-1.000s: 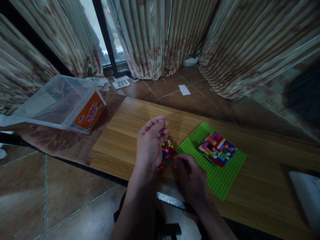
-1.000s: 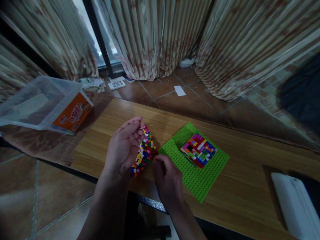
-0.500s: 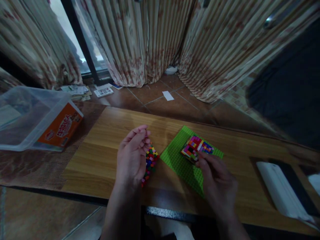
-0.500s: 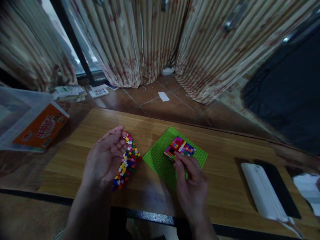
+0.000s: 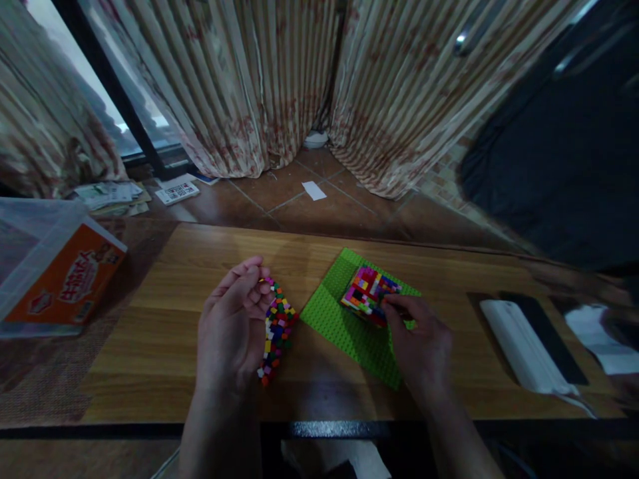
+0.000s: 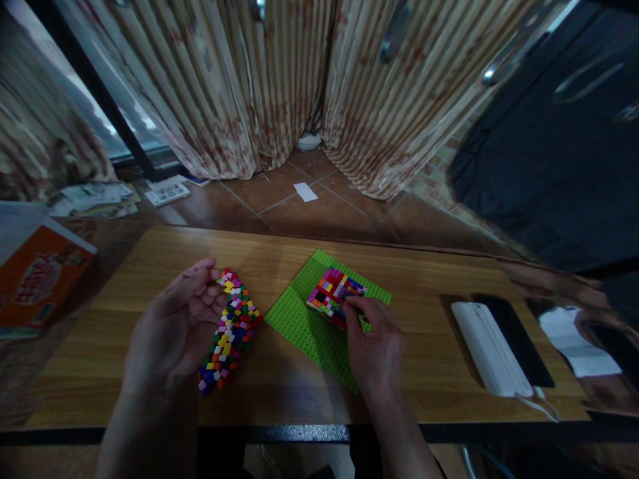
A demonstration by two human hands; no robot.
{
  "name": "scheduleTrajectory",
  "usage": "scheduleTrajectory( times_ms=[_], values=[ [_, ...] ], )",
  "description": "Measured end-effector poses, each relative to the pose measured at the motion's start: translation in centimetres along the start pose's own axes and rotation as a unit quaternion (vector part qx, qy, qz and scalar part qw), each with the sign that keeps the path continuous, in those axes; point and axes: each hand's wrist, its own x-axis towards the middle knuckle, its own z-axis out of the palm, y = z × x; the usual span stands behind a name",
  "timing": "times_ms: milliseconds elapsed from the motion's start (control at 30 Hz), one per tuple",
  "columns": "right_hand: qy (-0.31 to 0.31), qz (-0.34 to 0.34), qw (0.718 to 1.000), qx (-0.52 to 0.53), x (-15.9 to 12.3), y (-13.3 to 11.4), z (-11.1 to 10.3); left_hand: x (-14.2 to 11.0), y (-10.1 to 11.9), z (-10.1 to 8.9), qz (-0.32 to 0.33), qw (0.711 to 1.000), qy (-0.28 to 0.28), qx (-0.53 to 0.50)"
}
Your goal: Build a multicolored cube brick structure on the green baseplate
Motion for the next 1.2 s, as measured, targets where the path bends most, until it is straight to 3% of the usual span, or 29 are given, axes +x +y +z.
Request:
scheduleTrajectory(
  times_ms=[333,567,733,1200],
  values=[
    [0.02,0.014,0.999,0.023,0.26,0.07,0.8,0.12,0.08,-0.02,-0.005,1.0,0.007,-0.003],
    [0.028,-0.017,0.999,-0.006,-0.08,-0.21,0.66,0.02,0.1,0.05,-0.003,1.0,0.008,-0.002],
    [0.058,0.012,0.998,-0.021,-0.2,-0.32,0.65,0.03,0.16,0.31,-0.012,1.0,0.019,-0.002],
    [0.064,0.066,0.996,-0.001,0.32,0.02,0.61,-0.01,0.09,0.21,-0.008,1.0,0.01,0.004]
  ],
)
